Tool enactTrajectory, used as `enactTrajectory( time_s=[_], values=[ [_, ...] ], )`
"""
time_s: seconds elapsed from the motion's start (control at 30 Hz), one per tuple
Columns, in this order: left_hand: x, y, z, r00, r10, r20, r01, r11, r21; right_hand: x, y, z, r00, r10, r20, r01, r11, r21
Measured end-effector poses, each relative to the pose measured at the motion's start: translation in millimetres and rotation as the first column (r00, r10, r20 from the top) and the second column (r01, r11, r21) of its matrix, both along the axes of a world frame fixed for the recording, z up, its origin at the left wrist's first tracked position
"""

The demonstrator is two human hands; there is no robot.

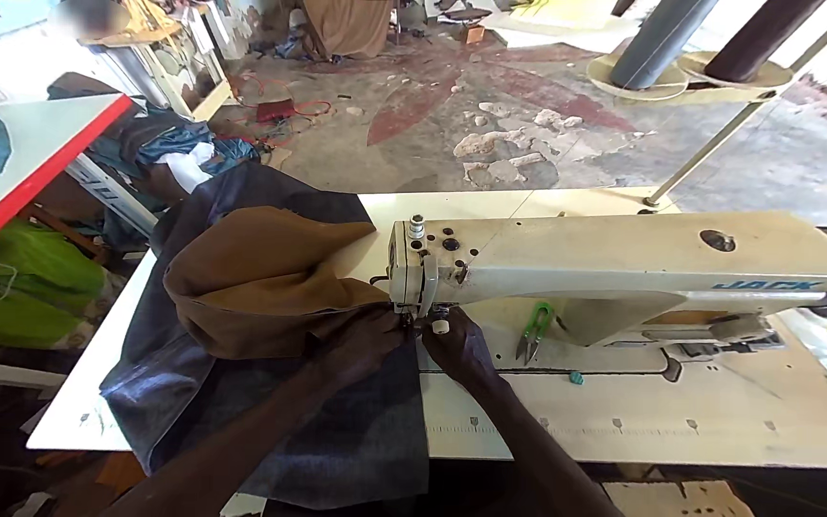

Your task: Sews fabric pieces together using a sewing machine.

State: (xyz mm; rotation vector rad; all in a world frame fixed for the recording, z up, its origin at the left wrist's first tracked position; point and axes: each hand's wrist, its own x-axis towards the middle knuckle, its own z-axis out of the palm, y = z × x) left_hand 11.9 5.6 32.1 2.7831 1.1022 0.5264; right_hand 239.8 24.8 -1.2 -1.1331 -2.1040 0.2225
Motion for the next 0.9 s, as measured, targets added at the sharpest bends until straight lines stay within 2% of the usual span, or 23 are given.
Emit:
enactTrajectory(
  time_s=[0.13, 0.33, 0.57, 0.73, 0.8, 0.9],
  values=[
    [-3, -1, -5, 1.0, -0.024, 0.001, 0.024, 1.0, 0.019, 4, -10, -4, 0.995, 0.091, 0.049, -0.093, 0.995, 0.044],
    [-7, 2, -1, 0.999, -0.039, 0.005, 0.039, 0.999, -0.002, -1, -14, -3, 0.984, 0.064, 0.166, -0.076, 0.995, 0.066],
    [-15, 6, -12, 0.988, -0.147, -0.054, 0.152, 0.983, 0.106, 0, -13, -4, 0.992, 0.052, 0.113, -0.056, 0.998, 0.033],
    [-18, 8, -15, 0.977, -0.185, -0.103, 0.195, 0.976, 0.097, 4, -9, -5, 0.999, 0.029, -0.04, -0.03, 0.999, -0.028],
    [-18, 10, -12, 0.974, -0.21, -0.084, 0.217, 0.973, 0.08, 4, -8, -7, 0.999, 0.025, -0.022, -0.025, 0.999, -0.026],
    [-18, 12, -9, 0.965, -0.255, -0.065, 0.259, 0.963, 0.07, 0, -10, -9, 0.995, -0.009, 0.1, 0.008, 1.0, 0.007]
  ],
)
